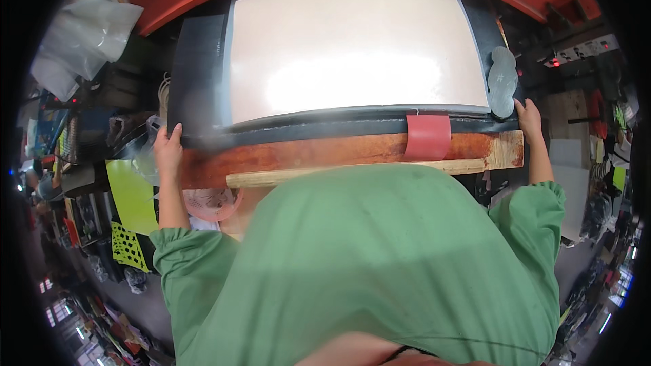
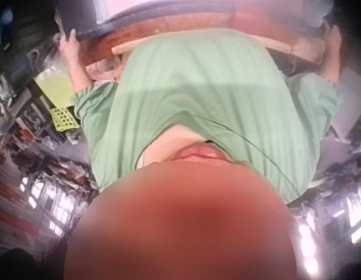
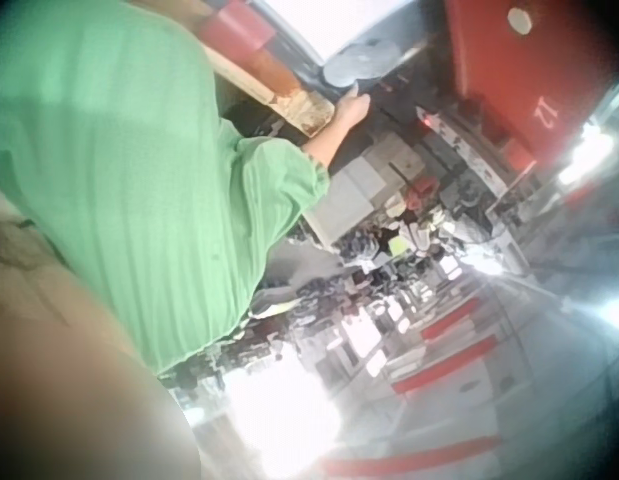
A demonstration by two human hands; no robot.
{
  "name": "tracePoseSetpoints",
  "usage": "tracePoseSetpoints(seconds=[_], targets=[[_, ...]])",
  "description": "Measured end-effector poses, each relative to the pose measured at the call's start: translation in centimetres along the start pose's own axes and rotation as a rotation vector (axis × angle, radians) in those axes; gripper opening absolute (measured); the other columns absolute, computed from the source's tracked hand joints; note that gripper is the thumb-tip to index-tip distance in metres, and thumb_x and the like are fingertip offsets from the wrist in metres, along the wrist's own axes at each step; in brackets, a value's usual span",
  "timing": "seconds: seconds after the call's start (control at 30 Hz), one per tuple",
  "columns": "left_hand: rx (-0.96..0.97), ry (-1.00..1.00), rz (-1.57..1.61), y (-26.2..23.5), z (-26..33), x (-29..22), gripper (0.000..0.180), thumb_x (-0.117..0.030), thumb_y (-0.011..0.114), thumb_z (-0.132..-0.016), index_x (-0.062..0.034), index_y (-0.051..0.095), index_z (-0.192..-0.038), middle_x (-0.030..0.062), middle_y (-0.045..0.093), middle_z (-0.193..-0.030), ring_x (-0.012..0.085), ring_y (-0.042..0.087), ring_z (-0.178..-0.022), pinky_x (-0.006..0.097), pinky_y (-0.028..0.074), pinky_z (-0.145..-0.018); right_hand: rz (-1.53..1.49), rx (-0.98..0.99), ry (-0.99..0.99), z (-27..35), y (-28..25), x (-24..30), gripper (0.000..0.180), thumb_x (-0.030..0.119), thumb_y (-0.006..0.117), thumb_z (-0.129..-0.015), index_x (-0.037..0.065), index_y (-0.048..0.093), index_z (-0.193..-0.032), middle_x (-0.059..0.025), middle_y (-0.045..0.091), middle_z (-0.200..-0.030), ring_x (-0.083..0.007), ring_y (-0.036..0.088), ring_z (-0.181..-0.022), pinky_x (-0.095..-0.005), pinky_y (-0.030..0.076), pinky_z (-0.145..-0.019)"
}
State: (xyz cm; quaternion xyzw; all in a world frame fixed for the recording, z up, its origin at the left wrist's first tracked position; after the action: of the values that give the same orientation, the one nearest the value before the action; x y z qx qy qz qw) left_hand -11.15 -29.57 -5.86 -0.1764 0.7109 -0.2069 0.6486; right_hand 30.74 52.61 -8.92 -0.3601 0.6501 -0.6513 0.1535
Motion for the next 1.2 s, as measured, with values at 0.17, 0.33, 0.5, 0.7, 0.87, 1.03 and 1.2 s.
tracePoseSetpoints(seconds=[0.17, 0.33, 0.5, 0.7, 0.87, 1.03, 1.2], targets=[[-0.011, -0.219, 0.837, 2.2, 1.7, 2.0, 0.02, -0.012, 0.068, -0.091, -0.0084, 0.06, -0.109, 0.0039, 0.066, -0.098, 0.0196, 0.065, -0.089, 0.032, 0.053, -0.076, -0.908, 0.267, 0.425, 1.0, 3.1, -3.3, 0.028, 0.028, 0.068, -0.092, 0.001, 0.064, -0.097, -0.0076, 0.068, -0.089, -0.02, 0.065, -0.078, -0.0286, 0.051, -0.07], [0.141, -0.564, 0.834, 4.7, 5.2, 2.6, 0.04, -0.021, 0.069, -0.092, -0.0082, 0.054, -0.126, 0.0051, 0.06, -0.12, 0.0217, 0.056, -0.114, 0.039, 0.052, -0.092, -1.668, 0.235, 0.765, 6.4, 4.3, -3.5, 0.012, 0.019, 0.072, -0.088, 0.009, 0.065, -0.091, 0.0001, 0.065, -0.076, -0.0095, 0.062, -0.067, -0.018, 0.053, -0.061], [0.368, -0.789, 0.535, 7.4, 4.6, 1.9, 0.058, -0.043, 0.067, -0.093, -0.0036, 0.048, -0.131, 0.017, 0.062, -0.106, 0.0224, 0.065, -0.072, 0.023, 0.058, -0.059, -1.238, 0.59, 0.942, 6.6, 4.9, -1.0, 0.031, 0.029, 0.061, -0.094, 0.0, 0.061, -0.082, -0.0055, 0.061, -0.062, -0.013, 0.059, -0.049, -0.0187, 0.051, -0.046], [0.329, -0.904, 0.319, 7.7, 3.0, 1.5, 0.051, -0.051, 0.058, -0.096, -0.0053, 0.051, -0.117, 0.0055, 0.058, -0.072, 0.0136, 0.058, -0.052, 0.022, 0.048, -0.041, -0.947, 0.717, 1.069, 5.6, 3.9, 0.3, 0.043, 0.037, 0.051, -0.097, 0.003, 0.061, -0.072, -0.003, 0.06, -0.059, -0.0096, 0.052, -0.043, -0.0172, 0.034, -0.034], [0.202, -0.573, 0.169, 8.5, 3.3, 1.4, 0.037, -0.041, 0.06, -0.097, -0.0041, 0.06, -0.095, 0.0004, 0.051, -0.068, 0.01, 0.041, -0.05, 0.027, 0.032, -0.042, -0.687, 0.583, 0.709, 6.5, 4.2, 1.6, 0.042, 0.037, 0.047, -0.101, 0.011, 0.055, -0.068, 0.002, 0.052, -0.053, -0.0082, 0.042, -0.039, -0.0258, 0.024, -0.035], [0.152, -0.483, 0.172, 8.4, 4.0, 0.6, 0.039, -0.036, 0.061, -0.097, -0.0023, 0.062, -0.077, -0.002, 0.049, -0.066, 0.0088, 0.037, -0.052, 0.029, 0.029, -0.048, -0.968, 0.186, 0.463, 7.0, 2.4, 3.2, 0.038, 0.035, 0.055, -0.098, 0.015, 0.053, -0.066, 0.0054, 0.044, -0.049, -0.0068, 0.034, -0.037, -0.0244, 0.022, -0.037], [0.206, -0.464, 0.246, 7.9, 4.4, 0.7, 0.042, -0.037, 0.062, -0.096, -0.0012, 0.062, -0.075, -0.0014, 0.05, -0.065, 0.0095, 0.039, -0.053, 0.03, 0.028, -0.047, -1.224, 0.175, 0.605, 7.9, 2.4, 3.9, 0.037, 0.03, 0.059, -0.098, 0.018, 0.05, -0.064, 0.0079, 0.04, -0.048, -0.0052, 0.032, -0.037, -0.0235, 0.02, -0.036]])
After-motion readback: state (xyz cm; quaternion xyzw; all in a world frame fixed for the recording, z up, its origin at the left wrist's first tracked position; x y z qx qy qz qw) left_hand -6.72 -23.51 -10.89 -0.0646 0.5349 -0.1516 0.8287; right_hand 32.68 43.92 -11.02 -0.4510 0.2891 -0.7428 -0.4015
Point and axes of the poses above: each hand's wrist, its own z-axis away from the middle knuckle, its own y-axis out of the palm, x = y × z, the point moved 3 cm from there along -z, towards the middle knuckle
